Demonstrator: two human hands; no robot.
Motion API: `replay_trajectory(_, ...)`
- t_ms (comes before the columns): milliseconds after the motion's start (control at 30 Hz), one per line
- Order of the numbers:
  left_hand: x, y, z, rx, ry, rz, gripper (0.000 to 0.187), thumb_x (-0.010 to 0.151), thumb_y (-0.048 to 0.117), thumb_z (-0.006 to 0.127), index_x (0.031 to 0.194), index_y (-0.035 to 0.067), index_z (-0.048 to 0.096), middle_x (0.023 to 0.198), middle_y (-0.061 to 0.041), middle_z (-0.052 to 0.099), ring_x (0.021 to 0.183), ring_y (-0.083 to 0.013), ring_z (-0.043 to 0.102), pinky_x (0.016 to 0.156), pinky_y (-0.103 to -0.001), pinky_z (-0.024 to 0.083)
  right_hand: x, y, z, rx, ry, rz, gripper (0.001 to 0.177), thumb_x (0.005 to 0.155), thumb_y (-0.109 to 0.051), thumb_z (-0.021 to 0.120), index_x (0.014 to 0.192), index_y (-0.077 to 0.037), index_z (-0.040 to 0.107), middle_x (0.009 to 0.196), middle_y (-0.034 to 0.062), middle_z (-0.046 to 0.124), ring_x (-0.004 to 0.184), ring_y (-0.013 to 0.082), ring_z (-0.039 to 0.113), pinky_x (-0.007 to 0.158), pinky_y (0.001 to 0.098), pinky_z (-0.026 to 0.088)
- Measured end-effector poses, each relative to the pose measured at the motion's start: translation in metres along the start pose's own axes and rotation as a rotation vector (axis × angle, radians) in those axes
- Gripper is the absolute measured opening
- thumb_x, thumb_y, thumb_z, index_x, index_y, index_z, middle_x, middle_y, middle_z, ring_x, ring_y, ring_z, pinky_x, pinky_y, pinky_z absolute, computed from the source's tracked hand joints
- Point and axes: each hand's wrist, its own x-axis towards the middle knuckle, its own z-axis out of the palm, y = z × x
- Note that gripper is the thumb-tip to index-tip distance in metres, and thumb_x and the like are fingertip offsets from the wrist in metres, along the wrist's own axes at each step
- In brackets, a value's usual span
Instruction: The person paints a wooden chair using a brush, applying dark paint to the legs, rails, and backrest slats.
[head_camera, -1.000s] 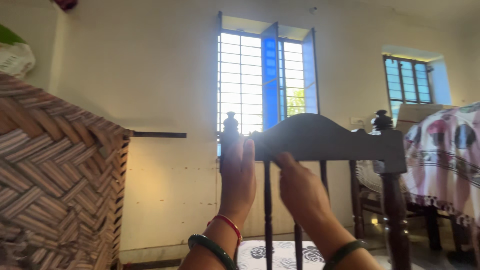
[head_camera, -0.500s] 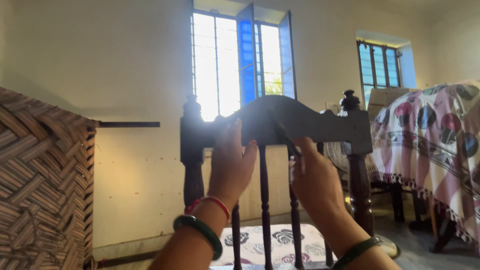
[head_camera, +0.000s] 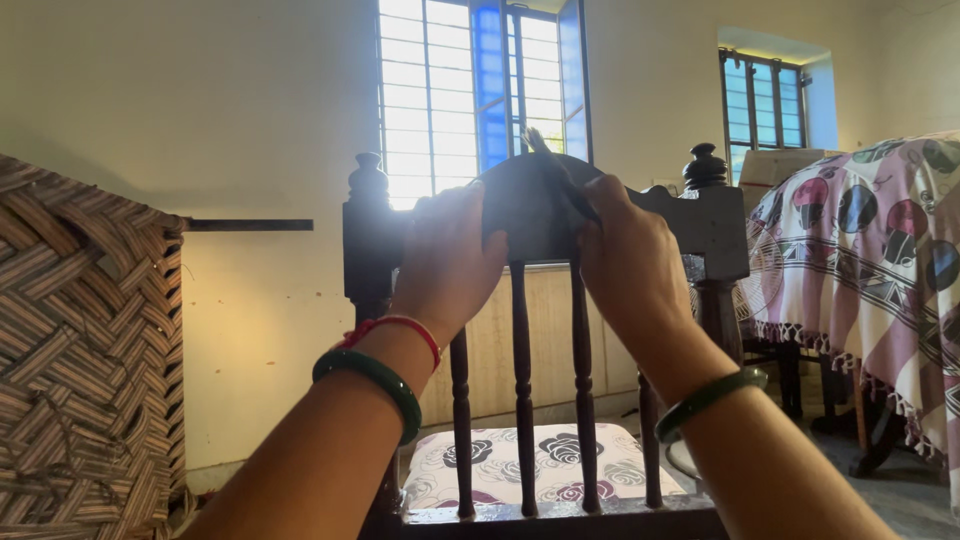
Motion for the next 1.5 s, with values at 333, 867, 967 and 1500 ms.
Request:
replay_trajectory(333, 0.022, -0.007, -0.025, 0.007, -0.131, -0.062, 0.053, 0.091, 0.027, 0.064, 0.135, -0.001, 0.054, 0.128, -0.022, 0.059, 0.122, -0.0381, 0.054, 0.104, -0.049, 0.042, -0.007, 0.006, -0.017, -0.074, -0.131, 0.11, 0.011, 0.103, -0.019, 0.057, 0.109, -0.01, 0.06, 0.071, 0.0171, 0.07, 0.062, 0.0335, 0.072, 0.053, 0.0467, 0.054)
replay_trajectory(867, 0.036, -0.013, -0.031, 0.089, -0.286, -0.167, 0.042, 0.095, 0.014, 0.046, 0.133, 0.007, 0.062, 0.127, -0.018, 0.065, 0.118, -0.0354, 0.062, 0.104, -0.046, 0.046, -0.058, 0.024, -0.027, -0.069, -0.193, 0.278, 0.019, 0.1, -0.013, 0.052, 0.118, -0.014, 0.057, 0.077, 0.0158, 0.072, 0.057, 0.0252, 0.07, 0.047, 0.0365, 0.054)
replay_trajectory(967, 0.038, -0.01, -0.031, 0.094, -0.307, -0.172, 0.041, 0.095, 0.015, 0.047, 0.134, 0.007, 0.06, 0.127, -0.019, 0.064, 0.116, -0.0366, 0.062, 0.102, -0.046, 0.047, -0.053, 0.027, -0.025, -0.104, -0.148, 0.334, 0.023, 0.1, -0.016, 0.053, 0.123, -0.013, 0.055, 0.078, 0.0179, 0.072, 0.059, 0.0264, 0.07, 0.047, 0.0371, 0.054)
replay_trajectory(1500, 0.038, -0.015, -0.021, 0.129, -0.276, -0.124, 0.036, 0.096, 0.02, 0.049, 0.127, 0.005, 0.062, 0.118, -0.02, 0.065, 0.108, -0.0365, 0.064, 0.097, -0.048, 0.049, -0.09, 0.018, -0.006, 0.037, -0.195, 0.38, 0.025, 0.096, -0.011, 0.056, 0.12, -0.014, 0.059, 0.086, 0.0177, 0.073, 0.061, 0.0216, 0.071, 0.043, 0.031, 0.058)
